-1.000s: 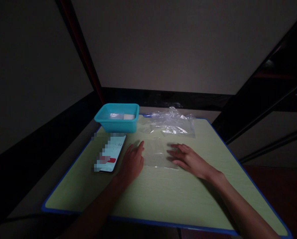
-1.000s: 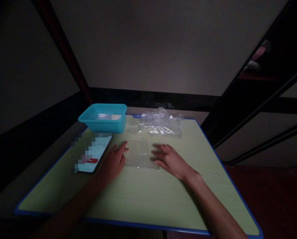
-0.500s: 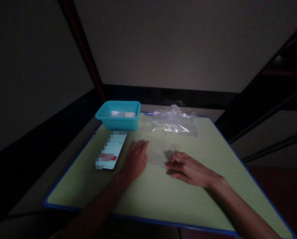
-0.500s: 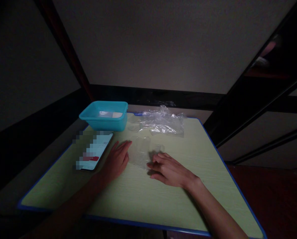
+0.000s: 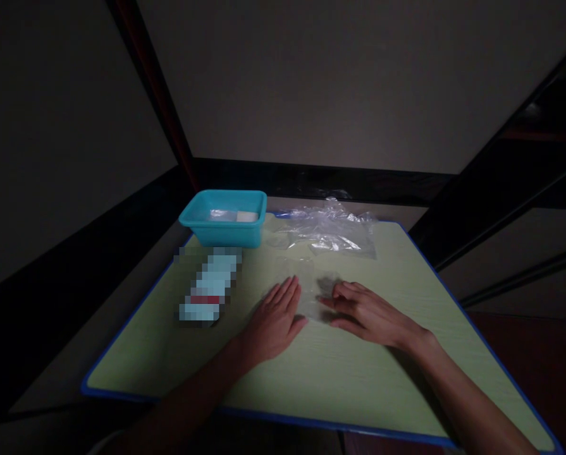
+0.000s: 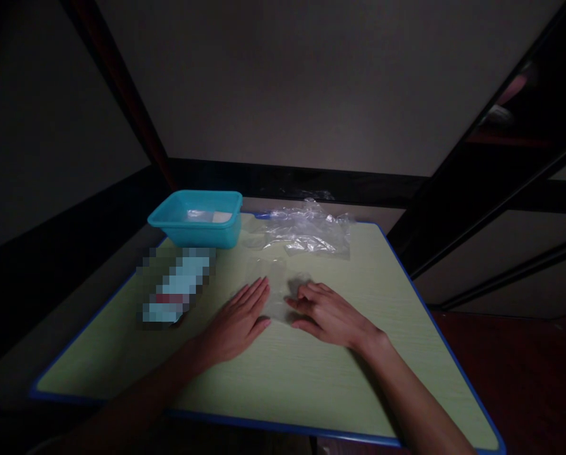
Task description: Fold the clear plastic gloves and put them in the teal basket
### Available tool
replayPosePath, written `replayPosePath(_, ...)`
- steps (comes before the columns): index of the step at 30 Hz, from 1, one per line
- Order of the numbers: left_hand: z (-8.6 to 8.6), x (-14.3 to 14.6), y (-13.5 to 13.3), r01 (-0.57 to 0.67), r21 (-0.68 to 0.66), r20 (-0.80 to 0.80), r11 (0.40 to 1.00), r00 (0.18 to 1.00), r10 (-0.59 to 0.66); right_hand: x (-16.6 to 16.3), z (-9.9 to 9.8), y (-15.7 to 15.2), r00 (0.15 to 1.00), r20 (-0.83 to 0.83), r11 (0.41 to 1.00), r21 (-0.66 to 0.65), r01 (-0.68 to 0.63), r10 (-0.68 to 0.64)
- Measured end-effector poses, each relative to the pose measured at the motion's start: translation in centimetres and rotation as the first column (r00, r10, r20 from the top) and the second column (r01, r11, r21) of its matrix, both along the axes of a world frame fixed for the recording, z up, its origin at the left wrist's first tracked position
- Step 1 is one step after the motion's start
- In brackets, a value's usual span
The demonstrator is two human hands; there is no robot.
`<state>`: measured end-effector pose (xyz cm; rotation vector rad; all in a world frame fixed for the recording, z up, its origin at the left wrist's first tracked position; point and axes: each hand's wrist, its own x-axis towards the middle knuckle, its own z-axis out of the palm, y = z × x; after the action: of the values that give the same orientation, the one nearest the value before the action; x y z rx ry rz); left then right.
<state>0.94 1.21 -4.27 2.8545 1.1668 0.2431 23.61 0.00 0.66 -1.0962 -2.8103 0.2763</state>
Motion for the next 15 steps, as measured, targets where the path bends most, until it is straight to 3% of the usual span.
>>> replayPosePath(7,0.6,0.1,-0.6,-0.009,0.002,-0.014,1.0,1.0,0.009,0.7,-0.1,0.3,0.998,-0.015,0.997,0.057,0.056,-0.055)
replayPosePath(15,0.9,3.2,-5.1,-0.016,-0.032,0.032,0.999,0.999,0.017,0.8,0.3,0.4,0.997,-0.002,0.994,0.081,0.075,-0.075)
